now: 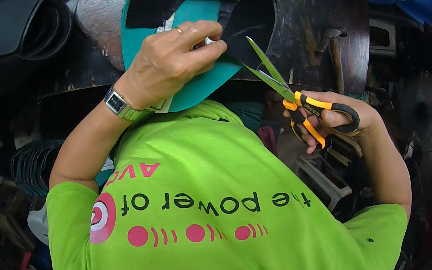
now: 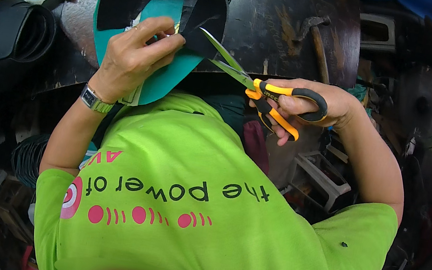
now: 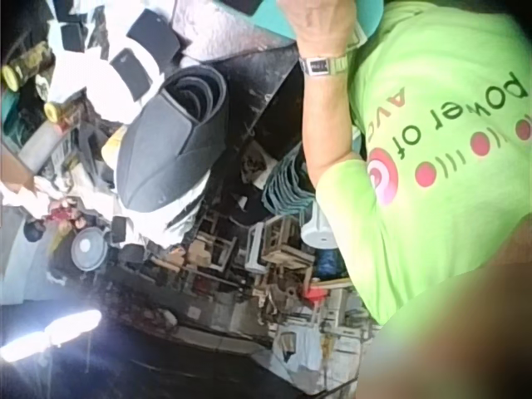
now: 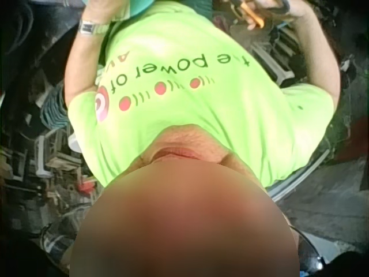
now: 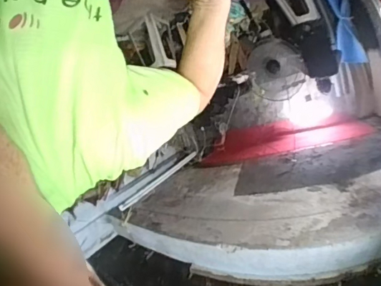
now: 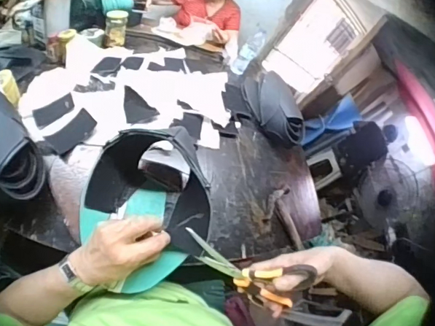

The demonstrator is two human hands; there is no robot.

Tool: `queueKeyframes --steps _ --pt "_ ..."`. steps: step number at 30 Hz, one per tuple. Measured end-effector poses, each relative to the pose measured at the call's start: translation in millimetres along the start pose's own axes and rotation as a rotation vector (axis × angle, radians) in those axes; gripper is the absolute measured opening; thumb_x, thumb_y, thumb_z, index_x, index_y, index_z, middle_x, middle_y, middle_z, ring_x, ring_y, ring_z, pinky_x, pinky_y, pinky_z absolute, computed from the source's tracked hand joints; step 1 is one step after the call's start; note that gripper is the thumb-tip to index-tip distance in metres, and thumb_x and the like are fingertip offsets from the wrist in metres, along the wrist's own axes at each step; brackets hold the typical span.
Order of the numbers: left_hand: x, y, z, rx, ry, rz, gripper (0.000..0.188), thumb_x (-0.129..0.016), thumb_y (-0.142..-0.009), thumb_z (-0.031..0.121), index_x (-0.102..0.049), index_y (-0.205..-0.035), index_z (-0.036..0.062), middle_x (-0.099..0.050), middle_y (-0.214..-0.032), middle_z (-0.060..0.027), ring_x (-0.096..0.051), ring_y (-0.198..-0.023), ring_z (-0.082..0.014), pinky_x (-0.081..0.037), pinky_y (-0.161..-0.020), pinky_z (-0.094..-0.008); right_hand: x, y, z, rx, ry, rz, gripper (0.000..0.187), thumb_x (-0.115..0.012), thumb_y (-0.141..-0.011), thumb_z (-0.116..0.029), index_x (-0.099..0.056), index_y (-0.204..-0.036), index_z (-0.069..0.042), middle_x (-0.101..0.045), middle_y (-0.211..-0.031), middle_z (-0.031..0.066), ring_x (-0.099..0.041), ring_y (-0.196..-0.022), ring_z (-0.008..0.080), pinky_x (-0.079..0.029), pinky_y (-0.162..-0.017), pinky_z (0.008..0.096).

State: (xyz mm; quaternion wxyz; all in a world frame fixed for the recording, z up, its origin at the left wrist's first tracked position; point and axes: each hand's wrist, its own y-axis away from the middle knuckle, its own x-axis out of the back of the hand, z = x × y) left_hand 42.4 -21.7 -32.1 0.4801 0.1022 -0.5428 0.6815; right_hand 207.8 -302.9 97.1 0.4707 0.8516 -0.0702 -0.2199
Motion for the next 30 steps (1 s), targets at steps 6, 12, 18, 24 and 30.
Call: queueKeyframes --steps 6,12,18,24,30 --pt "2.1 0.6 3.7 -0.030 -0.030 0.018 0.021 -0.078 -0.076 0.007 -0.074 -0.097 0.0081 -0.067 -0.108 -0.0012 -0.067 -0.079 -0.0159 -0.056 -0.063 -0.0287 2.9 -9.3 -6.8 0.048 -0.039 -0.153 0.077 -0.072 -0.092 -0.049 -0.046 -0.139 0.006 -0.064 -0.086 0.0123 -0.069 -0.072 0.0185 -0.064 -0.069 0.0378" --pt "3.7 -2.2 3.0 -0.054 -0.037 0.004 0.024 -0.080 -0.074 0.006 -0.075 -0.097 0.0068 -0.068 -0.107 -0.0025 -0.067 -0.076 -0.0166 -0.054 -0.060 -0.0287 7.6 -18.4 -12.3 0.043 -0.001 -0.160 0.071 -0.073 -0.093 -0.046 -0.049 -0.135 0.007 -0.062 -0.077 0.0091 -0.067 -0.065 0.0153 -0.064 -0.063 0.0337" --pt "5.5 -4.5 8.9 -0.048 -0.020 -0.031 0.027 -0.085 -0.070 0.005 -0.077 -0.096 0.0054 -0.065 -0.098 -0.0041 -0.066 -0.074 -0.0176 -0.052 -0.061 -0.0305 6.2 -10.8 -9.4 0.027 0.081 -0.055 0.062 -0.076 -0.091 -0.041 -0.054 -0.130 0.002 -0.061 -0.079 0.0053 -0.063 -0.055 0.0096 -0.058 -0.053 0.0236" --pt "5.7 -7.1 9.7 -0.054 -0.028 -0.026 0.026 -0.086 -0.070 0.005 -0.077 -0.094 0.0052 -0.065 -0.095 -0.0040 -0.065 -0.072 -0.0171 -0.052 -0.060 -0.0303 3.7 -11.2 -8.1 0.024 0.105 0.005 0.056 -0.082 -0.088 -0.035 -0.059 -0.126 -0.001 -0.062 -0.080 0.0026 -0.058 -0.049 0.0057 -0.048 -0.045 0.0187" --pt "4.8 -7.3 10.1 -0.058 -0.047 -0.039 0.025 -0.086 -0.070 0.006 -0.077 -0.093 0.0055 -0.066 -0.095 -0.0044 -0.066 -0.072 -0.0178 -0.052 -0.060 -0.0305 4.4 -11.3 -6.6 0.019 0.108 0.036 0.050 -0.084 -0.087 -0.029 -0.062 -0.122 0.000 -0.063 -0.079 0.0019 -0.056 -0.047 0.0054 -0.046 -0.044 0.0187"
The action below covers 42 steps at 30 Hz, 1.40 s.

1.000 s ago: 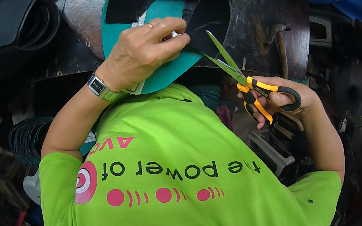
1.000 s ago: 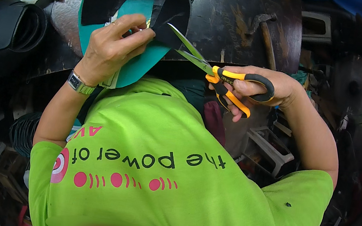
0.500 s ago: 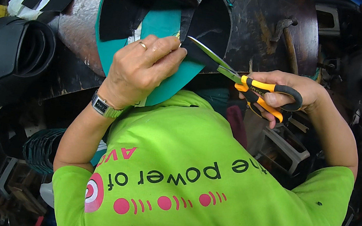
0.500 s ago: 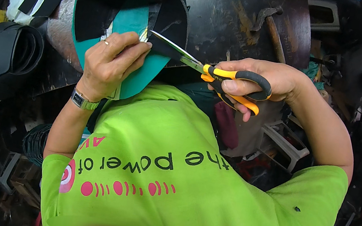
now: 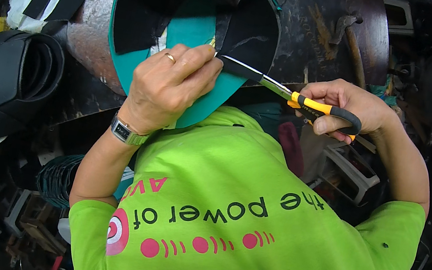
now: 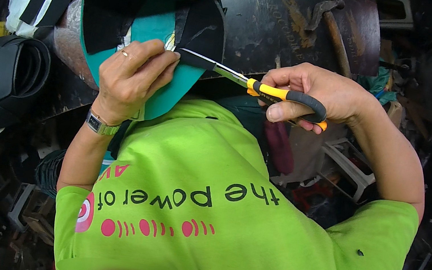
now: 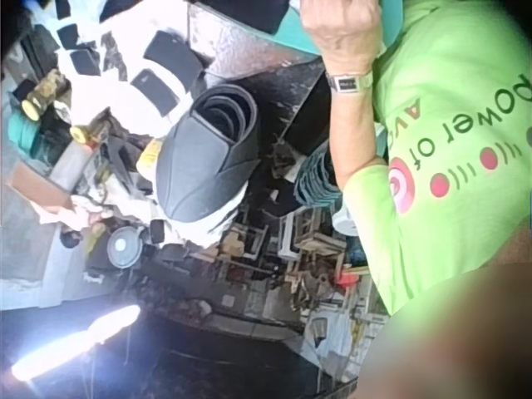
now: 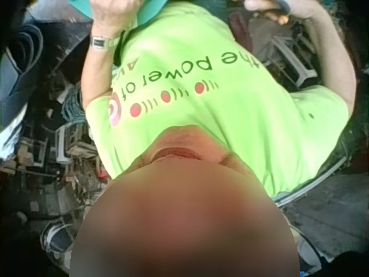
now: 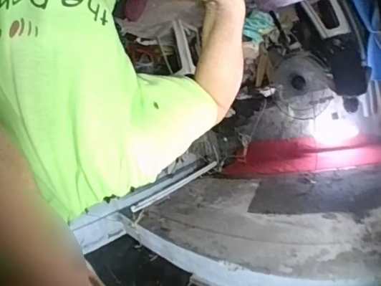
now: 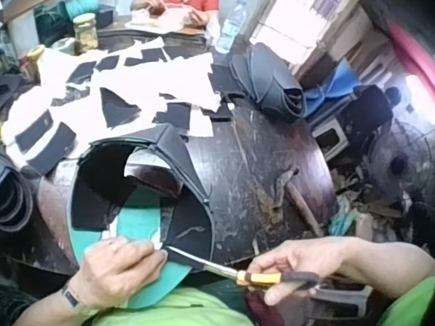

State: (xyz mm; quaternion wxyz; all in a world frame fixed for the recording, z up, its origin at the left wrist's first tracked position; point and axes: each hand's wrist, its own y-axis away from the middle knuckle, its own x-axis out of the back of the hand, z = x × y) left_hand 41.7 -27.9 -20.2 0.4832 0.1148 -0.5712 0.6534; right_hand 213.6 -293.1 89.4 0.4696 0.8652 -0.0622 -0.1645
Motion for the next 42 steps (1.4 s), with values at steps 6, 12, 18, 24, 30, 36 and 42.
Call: queueKeyframes --steps 6,12,18,24,30,36,42 --pt "-0.2 -1.0 -0.1 0.013 0.011 0.005 0.024 -0.086 -0.071 0.006 -0.077 -0.093 0.0065 -0.065 -0.095 -0.0046 -0.067 -0.072 -0.0189 -0.054 -0.062 -0.0310 1.5 -8.5 4.2 0.007 -0.109 -0.083 0.044 -0.081 -0.089 -0.026 -0.062 -0.119 0.000 -0.061 -0.073 0.0023 -0.057 -0.046 0.0065 -0.046 -0.043 0.0194" --pt "1.5 0.9 -0.3 0.012 -0.003 -0.033 0.022 -0.084 -0.073 0.009 -0.075 -0.094 0.0062 -0.069 -0.099 -0.0041 -0.070 -0.081 -0.0171 -0.055 -0.066 -0.0293 0.5 -15.5 8.3 -0.011 -0.136 -0.029 0.064 -0.087 -0.079 -0.027 -0.058 -0.124 0.007 -0.062 -0.068 0.0032 -0.058 -0.044 0.0077 -0.046 -0.041 0.0185" --pt "1.1 1.8 -2.3 0.007 -0.010 -0.041 0.023 -0.084 -0.074 0.010 -0.075 -0.094 0.0062 -0.069 -0.100 -0.0044 -0.070 -0.081 -0.0174 -0.054 -0.065 -0.0293 0.0 -16.5 10.3 0.051 -0.064 -0.041 0.041 -0.082 -0.088 -0.025 -0.063 -0.116 -0.001 -0.060 -0.070 -0.0003 -0.054 -0.045 0.0050 -0.044 -0.042 0.0182" --pt "3.2 -1.1 -1.0 -0.011 0.054 -0.056 0.020 -0.084 -0.073 0.011 -0.073 -0.089 0.0067 -0.069 -0.097 -0.0039 -0.069 -0.079 -0.0176 -0.054 -0.065 -0.0298 -0.1 -18.1 9.5 0.032 0.095 0.045 0.049 -0.088 -0.083 -0.028 -0.065 -0.119 -0.004 -0.061 -0.071 -0.0031 -0.052 -0.043 0.0045 -0.040 -0.040 0.0186" --pt "33.8 -9.2 -9.1 -0.211 0.373 -0.258 0.027 -0.086 -0.073 0.013 -0.060 -0.067 0.0073 -0.066 -0.083 -0.0051 -0.065 -0.068 -0.0206 -0.052 -0.059 -0.0309 -19.7 -22.3 20.0 0.391 0.798 0.486 0.054 -0.092 -0.075 -0.020 -0.066 -0.120 -0.004 -0.063 -0.079 0.0062 -0.063 -0.068 0.0151 -0.051 -0.062 0.0284" --pt "94.7 -61.3 -31.6 -0.223 -0.103 0.148 0.031 -0.091 -0.072 0.017 -0.072 -0.094 0.0065 -0.071 -0.091 -0.0077 -0.069 -0.086 -0.0263 -0.055 -0.069 -0.0361 -29.7 -32.4 37.0 0.556 1.391 1.002 0.048 -0.075 -0.082 -0.007 -0.059 -0.126 -0.014 -0.062 -0.095 0.0101 -0.070 -0.080 0.0336 -0.055 -0.068 0.0448" --pt "78.4 -115.4 -98.1 -0.118 -0.079 -0.385 0.046 -0.074 -0.088 0.022 -0.065 -0.130 0.0045 -0.070 -0.115 -0.0169 -0.068 -0.110 -0.0327 -0.054 -0.094 -0.0411 -22.7 -40.9 32.8 0.700 1.416 1.207 0.037 -0.070 -0.087 -0.007 -0.063 -0.122 -0.016 -0.060 -0.089 0.0080 -0.070 -0.083 0.0285 -0.055 -0.065 0.0421"
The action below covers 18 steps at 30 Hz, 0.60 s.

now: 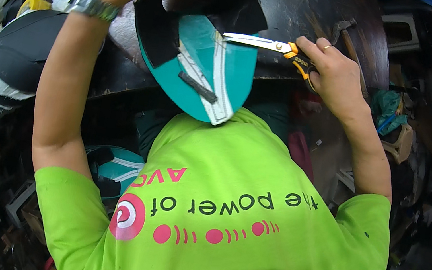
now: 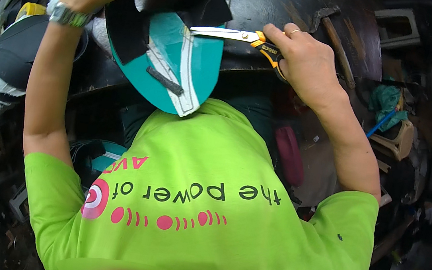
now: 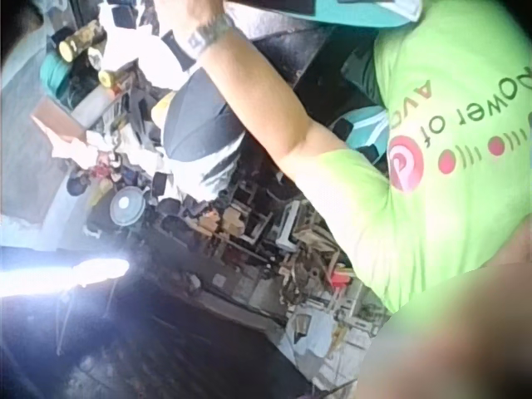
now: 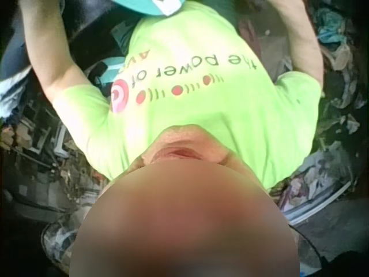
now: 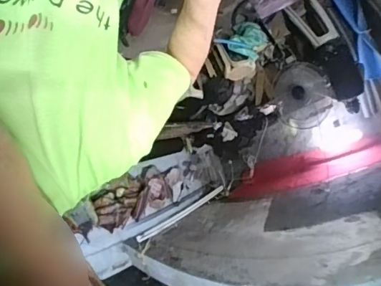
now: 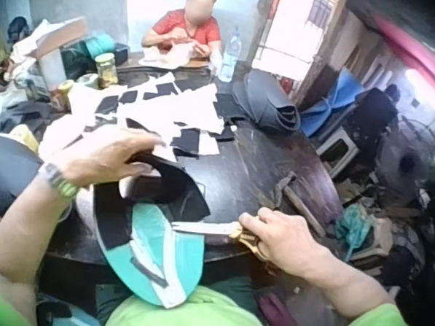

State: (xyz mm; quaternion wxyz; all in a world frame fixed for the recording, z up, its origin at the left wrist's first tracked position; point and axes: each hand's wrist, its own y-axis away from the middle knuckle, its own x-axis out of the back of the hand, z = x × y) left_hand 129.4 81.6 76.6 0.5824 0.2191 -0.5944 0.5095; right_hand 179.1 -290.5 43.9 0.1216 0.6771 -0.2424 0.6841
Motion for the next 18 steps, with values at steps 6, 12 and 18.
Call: queueKeyframes --steps 6,12,18 --pt "18.6 20.0 35.0 0.587 -0.240 -0.037 0.054 -0.083 -0.085 0.023 -0.063 -0.132 0.0057 -0.071 -0.114 -0.0157 -0.072 -0.094 -0.0329 -0.057 -0.081 -0.0409 20.6 15.2 -11.2 -0.414 -0.792 -0.090 0.059 -0.091 -0.078 -0.010 -0.065 -0.131 -0.004 -0.058 -0.089 -0.0031 -0.054 -0.078 0.0045 -0.045 -0.070 0.0211" --pt "18.3 35.9 97.4 0.390 -0.404 -0.140 0.037 -0.085 -0.077 0.015 -0.067 -0.107 0.0036 -0.067 -0.097 -0.0114 -0.068 -0.094 -0.0294 -0.054 -0.082 -0.0392 -1.2 26.2 -20.1 -0.715 -1.294 -0.439 0.058 -0.093 -0.076 -0.016 -0.065 -0.123 0.005 -0.055 -0.068 -0.0039 -0.052 -0.051 0.0032 -0.039 -0.048 0.0197" --pt "-16.9 9.7 86.6 -0.148 -0.264 -0.174 0.041 -0.080 -0.079 0.008 -0.068 -0.117 0.0013 -0.064 -0.120 -0.0125 -0.062 -0.116 -0.0270 -0.050 -0.100 -0.0388 -23.1 28.5 -10.7 -0.814 -1.574 -0.533 0.043 -0.086 -0.085 -0.021 -0.063 -0.114 -0.001 -0.057 -0.068 -0.0014 -0.056 -0.048 0.0068 -0.044 -0.044 0.0204"
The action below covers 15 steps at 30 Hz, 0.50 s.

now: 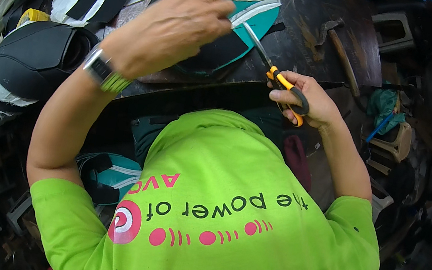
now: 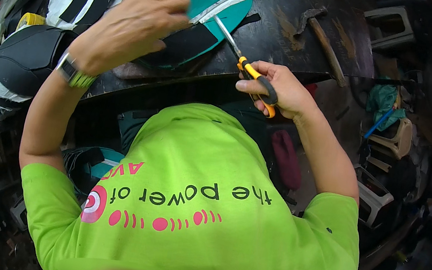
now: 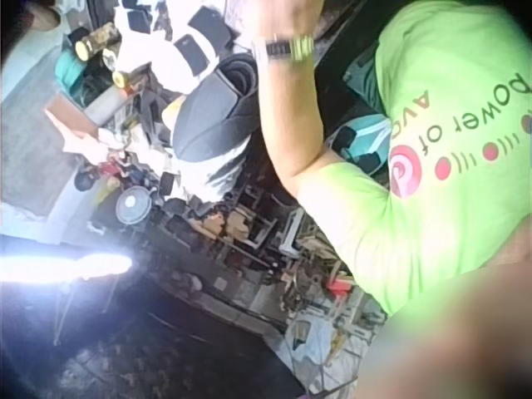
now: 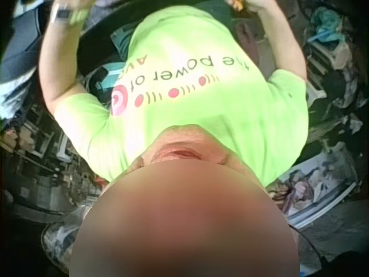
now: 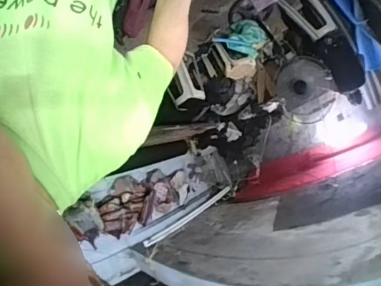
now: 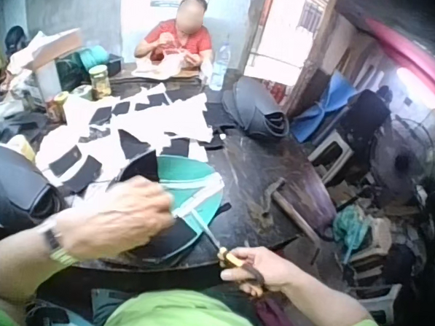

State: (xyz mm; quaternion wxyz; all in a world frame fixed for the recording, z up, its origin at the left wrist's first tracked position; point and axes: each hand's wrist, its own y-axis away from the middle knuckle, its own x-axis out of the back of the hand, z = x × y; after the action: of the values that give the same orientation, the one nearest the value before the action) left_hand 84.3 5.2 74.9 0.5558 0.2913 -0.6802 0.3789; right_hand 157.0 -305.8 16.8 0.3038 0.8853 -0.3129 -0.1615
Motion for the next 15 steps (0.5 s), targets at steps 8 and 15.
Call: queueKeyframes --steps 8,15 --pt "-51.8 -45.7 -9.2 0.025 0.348 -0.277 0.039 -0.068 -0.090 0.002 -0.069 -0.129 0.0032 -0.064 -0.133 -0.0134 -0.063 -0.122 -0.0291 -0.050 -0.107 -0.0393 -7.7 8.6 14.1 0.038 -0.080 0.048 0.040 -0.085 -0.086 -0.017 -0.062 -0.113 0.001 -0.060 -0.073 0.0011 -0.057 -0.047 0.0063 -0.043 -0.041 0.0202" --pt "-45.4 -51.9 -17.6 0.023 0.390 -0.288 0.011 -0.070 -0.093 0.010 -0.070 -0.101 0.0023 -0.066 -0.121 -0.0111 -0.067 -0.107 -0.0289 -0.054 -0.095 -0.0376 -10.4 12.4 9.4 0.018 0.034 0.077 0.046 -0.086 -0.085 -0.019 -0.061 -0.115 0.003 -0.060 -0.074 0.0011 -0.055 -0.046 0.0053 -0.042 -0.040 0.0203"
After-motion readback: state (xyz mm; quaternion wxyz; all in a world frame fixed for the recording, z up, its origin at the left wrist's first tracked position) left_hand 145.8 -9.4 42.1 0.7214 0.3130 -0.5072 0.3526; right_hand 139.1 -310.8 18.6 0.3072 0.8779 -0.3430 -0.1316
